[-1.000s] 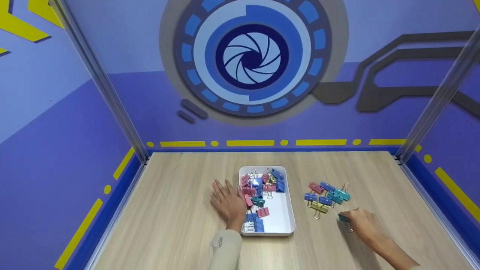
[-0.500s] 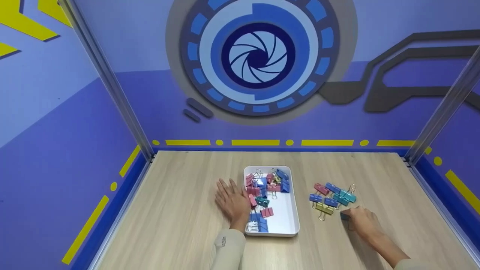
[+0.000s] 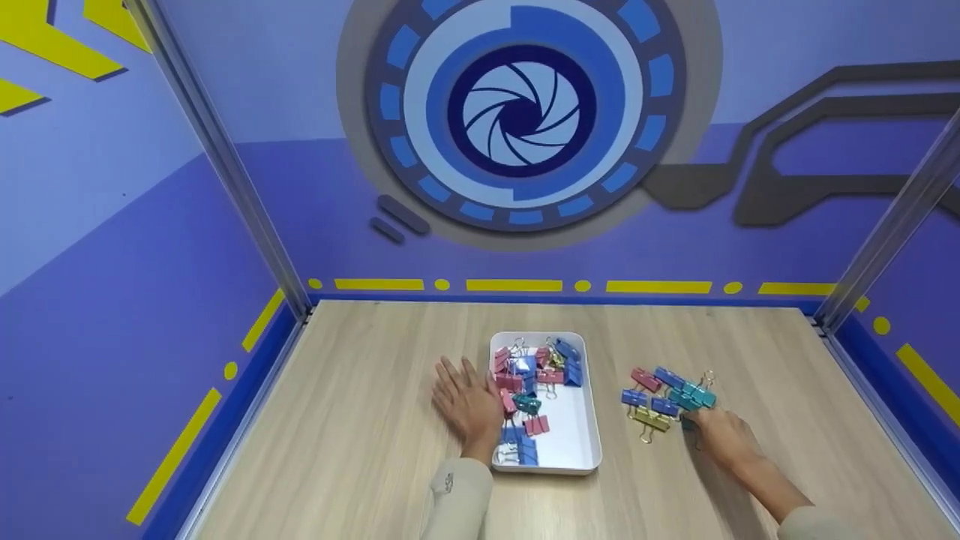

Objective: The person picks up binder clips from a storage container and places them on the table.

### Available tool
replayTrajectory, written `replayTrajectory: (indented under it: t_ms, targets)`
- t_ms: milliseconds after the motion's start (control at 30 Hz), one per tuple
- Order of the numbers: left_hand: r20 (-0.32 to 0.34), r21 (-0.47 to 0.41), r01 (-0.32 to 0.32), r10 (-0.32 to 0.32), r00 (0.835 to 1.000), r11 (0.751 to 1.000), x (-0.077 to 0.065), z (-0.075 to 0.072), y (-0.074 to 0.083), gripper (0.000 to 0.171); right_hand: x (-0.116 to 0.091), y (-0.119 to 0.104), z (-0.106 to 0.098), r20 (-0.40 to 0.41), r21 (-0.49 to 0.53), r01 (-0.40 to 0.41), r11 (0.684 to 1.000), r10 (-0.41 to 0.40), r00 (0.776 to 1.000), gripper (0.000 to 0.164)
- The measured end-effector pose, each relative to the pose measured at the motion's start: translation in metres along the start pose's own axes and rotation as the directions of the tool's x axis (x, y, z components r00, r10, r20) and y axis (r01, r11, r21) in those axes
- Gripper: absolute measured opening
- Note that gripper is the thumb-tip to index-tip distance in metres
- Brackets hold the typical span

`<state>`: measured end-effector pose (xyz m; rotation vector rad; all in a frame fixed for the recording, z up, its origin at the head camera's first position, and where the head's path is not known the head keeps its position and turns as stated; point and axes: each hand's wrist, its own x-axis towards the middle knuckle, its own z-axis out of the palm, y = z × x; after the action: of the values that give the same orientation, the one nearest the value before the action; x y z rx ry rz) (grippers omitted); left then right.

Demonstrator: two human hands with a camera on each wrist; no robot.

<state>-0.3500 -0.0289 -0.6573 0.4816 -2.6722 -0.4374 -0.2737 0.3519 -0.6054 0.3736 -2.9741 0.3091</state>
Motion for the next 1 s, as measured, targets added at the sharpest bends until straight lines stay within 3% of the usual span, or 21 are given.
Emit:
replayTrajectory:
  t_ms: [167,300,400,500,633,733,867,1000]
  targets:
    - [-0.006,-0.001,-0.007,0.007,1.000,1.000,-0.002,0.002,0.001,0.060,-0.002,-0.003,-0.014,0.070,-0.012,0.008,1.000,-0.008,0.998,0.027]
    - [0.013,-0.009,-0.008,0.008,1.000,1.000,-0.006,0.002,0.003,0.060,-0.002,-0.021,-0.038,0.112,0.005,-0.019,1.000,0.019,0.994,0.013]
    - [0.025,-0.004,-0.005,0.005,1.000,1.000,-0.005,0.000,0.003,0.060,0.004,-0.044,-0.054,0.065,0.017,0.013,1.000,-0.014,0.998,0.008]
    - [0.022,0.006,0.004,-0.004,1.000,1.000,-0.002,-0.002,0.002,0.060,0.015,-0.068,-0.057,-0.032,0.027,0.124,0.992,-0.124,0.992,0.006]
    - [0.017,0.023,0.018,-0.018,1.000,1.000,0.001,-0.003,-0.001,0.061,0.029,-0.101,-0.047,-0.092,0.073,0.248,0.966,-0.241,0.966,0.007]
    - [0.017,0.026,0.016,-0.017,1.000,1.000,0.000,-0.003,0.000,0.061,0.037,-0.126,-0.037,-0.073,0.136,0.247,0.959,-0.239,0.968,0.007]
    - [0.005,0.027,0.025,-0.025,1.000,0.999,0.000,-0.002,0.002,0.062,0.047,-0.157,-0.015,-0.040,0.244,0.251,0.937,-0.249,0.968,0.029]
    - [-0.014,0.011,0.041,-0.041,0.999,0.999,0.000,0.000,0.004,0.061,0.054,-0.181,0.011,-0.091,0.213,0.359,0.909,-0.348,0.933,0.047]
